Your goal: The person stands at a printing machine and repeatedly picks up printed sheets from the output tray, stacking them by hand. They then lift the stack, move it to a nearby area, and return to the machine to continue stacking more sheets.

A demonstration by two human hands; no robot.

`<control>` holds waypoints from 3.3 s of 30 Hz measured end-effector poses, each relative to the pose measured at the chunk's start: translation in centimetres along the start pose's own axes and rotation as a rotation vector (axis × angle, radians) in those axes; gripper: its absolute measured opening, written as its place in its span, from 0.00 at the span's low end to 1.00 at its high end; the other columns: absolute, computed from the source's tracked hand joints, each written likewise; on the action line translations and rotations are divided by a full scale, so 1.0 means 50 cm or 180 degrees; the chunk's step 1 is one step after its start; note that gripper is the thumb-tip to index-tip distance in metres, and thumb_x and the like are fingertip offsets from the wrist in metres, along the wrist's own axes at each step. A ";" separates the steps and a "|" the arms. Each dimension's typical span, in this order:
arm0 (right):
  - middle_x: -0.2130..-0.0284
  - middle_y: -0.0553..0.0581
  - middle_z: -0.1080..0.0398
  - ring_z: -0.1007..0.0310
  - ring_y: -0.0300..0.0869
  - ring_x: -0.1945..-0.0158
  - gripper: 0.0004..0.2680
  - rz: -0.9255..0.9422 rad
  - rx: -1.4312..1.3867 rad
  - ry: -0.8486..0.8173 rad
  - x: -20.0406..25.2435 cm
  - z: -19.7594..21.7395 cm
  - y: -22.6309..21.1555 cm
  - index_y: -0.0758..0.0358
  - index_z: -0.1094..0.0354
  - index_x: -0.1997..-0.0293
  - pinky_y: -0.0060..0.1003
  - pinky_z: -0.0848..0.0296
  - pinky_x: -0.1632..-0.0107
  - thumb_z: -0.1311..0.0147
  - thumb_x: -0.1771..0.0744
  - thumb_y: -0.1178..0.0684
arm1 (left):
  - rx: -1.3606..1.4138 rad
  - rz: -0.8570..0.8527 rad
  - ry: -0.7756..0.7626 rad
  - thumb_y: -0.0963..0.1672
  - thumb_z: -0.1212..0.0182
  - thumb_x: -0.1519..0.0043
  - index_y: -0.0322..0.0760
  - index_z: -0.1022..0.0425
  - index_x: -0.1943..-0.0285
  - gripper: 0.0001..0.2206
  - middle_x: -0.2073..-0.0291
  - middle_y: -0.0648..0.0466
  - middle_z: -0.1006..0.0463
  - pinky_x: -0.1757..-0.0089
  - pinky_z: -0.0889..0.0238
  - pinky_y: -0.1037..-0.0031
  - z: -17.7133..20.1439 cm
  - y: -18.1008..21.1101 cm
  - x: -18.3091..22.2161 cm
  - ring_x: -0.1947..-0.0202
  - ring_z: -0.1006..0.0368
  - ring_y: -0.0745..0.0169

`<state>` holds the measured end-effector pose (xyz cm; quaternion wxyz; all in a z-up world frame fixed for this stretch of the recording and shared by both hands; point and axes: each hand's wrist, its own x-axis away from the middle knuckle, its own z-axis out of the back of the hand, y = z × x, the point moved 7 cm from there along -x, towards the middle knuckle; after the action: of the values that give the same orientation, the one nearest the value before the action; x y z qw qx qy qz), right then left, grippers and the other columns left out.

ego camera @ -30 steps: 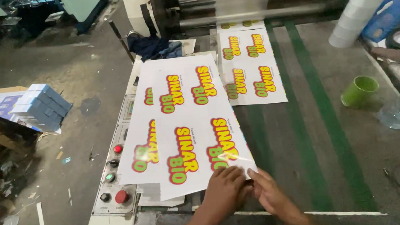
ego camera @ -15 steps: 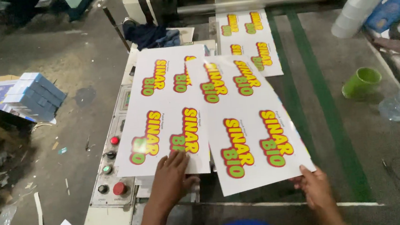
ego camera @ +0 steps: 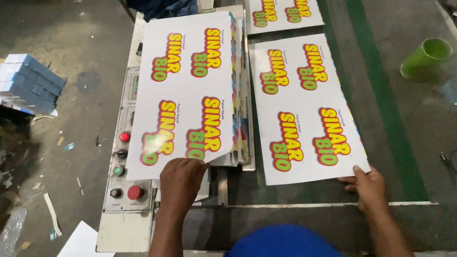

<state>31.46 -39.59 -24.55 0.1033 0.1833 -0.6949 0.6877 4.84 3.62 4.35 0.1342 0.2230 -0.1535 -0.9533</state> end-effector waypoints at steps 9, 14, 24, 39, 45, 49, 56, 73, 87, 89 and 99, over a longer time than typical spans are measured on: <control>0.61 0.58 0.23 0.21 0.44 0.66 0.12 0.0232 0.0203 -0.0326 -0.061 -0.143 -0.107 0.64 0.37 0.40 0.35 0.30 0.71 0.54 0.29 0.54 | 0.0177 -0.0128 -0.0762 0.45 0.29 0.48 0.37 0.22 0.70 0.08 0.68 0.51 0.19 0.60 0.33 0.58 0.006 -0.004 -0.015 0.63 0.24 0.45; 0.60 0.61 0.24 0.21 0.44 0.64 0.11 0.0139 0.0155 -0.0399 -0.151 -0.188 -0.124 0.68 0.35 0.42 0.36 0.30 0.71 0.52 0.28 0.53 | 0.0388 -0.0005 -0.0838 0.44 0.30 0.49 0.37 0.20 0.66 0.07 0.64 0.51 0.17 0.59 0.31 0.60 0.003 -0.028 -0.013 0.60 0.23 0.46; 0.54 0.63 0.23 0.23 0.44 0.62 0.20 -0.0026 0.0092 -0.0517 -0.029 -0.183 -0.121 0.60 0.43 0.29 0.36 0.29 0.65 0.51 0.30 0.51 | 0.0591 0.0394 0.1455 0.37 0.33 0.39 0.35 0.21 0.54 0.06 0.59 0.47 0.18 0.60 0.25 0.67 0.125 -0.043 0.002 0.60 0.19 0.50; 0.63 0.62 0.29 0.25 0.45 0.63 0.12 -0.0735 -0.0501 -0.1744 0.154 -0.313 0.096 0.70 0.39 0.48 0.42 0.23 0.65 0.44 0.29 0.51 | 0.0442 -0.1332 -0.0220 0.44 0.37 0.41 0.33 0.23 0.50 0.13 0.49 0.46 0.20 0.43 0.37 0.58 -0.197 0.268 0.084 0.44 0.26 0.48; 0.70 0.64 0.24 0.21 0.47 0.69 0.08 -0.0597 -0.0460 -0.1317 0.171 -0.229 0.002 0.71 0.33 0.54 0.40 0.30 0.73 0.47 0.31 0.55 | 0.0438 -0.1265 -0.0298 0.47 0.34 0.39 0.34 0.22 0.50 0.14 0.48 0.46 0.20 0.43 0.39 0.53 -0.153 0.243 0.067 0.44 0.27 0.48; 0.67 0.58 0.24 0.23 0.44 0.69 0.07 -0.0419 -0.0658 -0.1039 0.146 -0.117 0.012 0.67 0.32 0.51 0.37 0.31 0.73 0.48 0.31 0.55 | 0.0123 -0.0753 -0.0134 0.45 0.34 0.41 0.37 0.21 0.47 0.14 0.47 0.49 0.20 0.41 0.39 0.55 -0.104 0.130 0.037 0.41 0.27 0.51; 0.66 0.60 0.25 0.23 0.44 0.68 0.08 0.0020 -0.0213 -0.0314 0.102 0.047 0.007 0.67 0.32 0.48 0.37 0.31 0.71 0.51 0.29 0.55 | -0.0326 -0.0588 -0.0241 0.47 0.30 0.52 0.31 0.22 0.49 0.23 0.47 0.44 0.21 0.47 0.38 0.56 -0.053 0.026 0.010 0.44 0.28 0.45; 0.60 0.60 0.23 0.21 0.47 0.66 0.09 0.0052 0.0311 -0.0170 0.167 0.030 -0.028 0.67 0.34 0.43 0.35 0.29 0.71 0.50 0.29 0.58 | 0.0104 -0.0006 0.0135 0.44 0.29 0.43 0.38 0.20 0.67 0.06 0.71 0.51 0.19 0.61 0.33 0.58 -0.002 0.013 0.000 0.66 0.23 0.47; 0.62 0.57 0.25 0.22 0.41 0.66 0.08 0.0441 0.0012 -0.0487 -0.014 -0.122 -0.102 0.67 0.34 0.46 0.32 0.30 0.71 0.50 0.28 0.55 | 0.0435 -0.0181 -0.0741 0.44 0.30 0.47 0.36 0.18 0.58 0.11 0.58 0.51 0.17 0.55 0.30 0.60 -0.017 -0.004 -0.005 0.56 0.23 0.47; 0.62 0.58 0.25 0.22 0.41 0.67 0.08 0.0480 -0.0011 -0.0530 -0.061 -0.147 -0.121 0.67 0.34 0.46 0.32 0.30 0.72 0.50 0.28 0.54 | 0.0348 -0.0091 -0.0839 0.44 0.31 0.44 0.37 0.18 0.58 0.08 0.59 0.51 0.17 0.56 0.30 0.60 -0.020 -0.005 -0.010 0.56 0.22 0.47; 0.57 0.59 0.23 0.22 0.40 0.63 0.17 0.0171 0.0053 -0.0414 -0.077 -0.180 -0.172 0.59 0.44 0.31 0.33 0.28 0.67 0.51 0.29 0.51 | 0.0332 0.0240 0.1589 0.38 0.32 0.37 0.33 0.21 0.54 0.05 0.58 0.46 0.17 0.55 0.27 0.65 0.102 -0.028 0.010 0.56 0.20 0.49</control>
<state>37.40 -30.09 -17.91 0.0379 0.2097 -0.6991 0.6825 1.75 5.94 7.98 0.1916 0.4522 -0.1728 -0.8538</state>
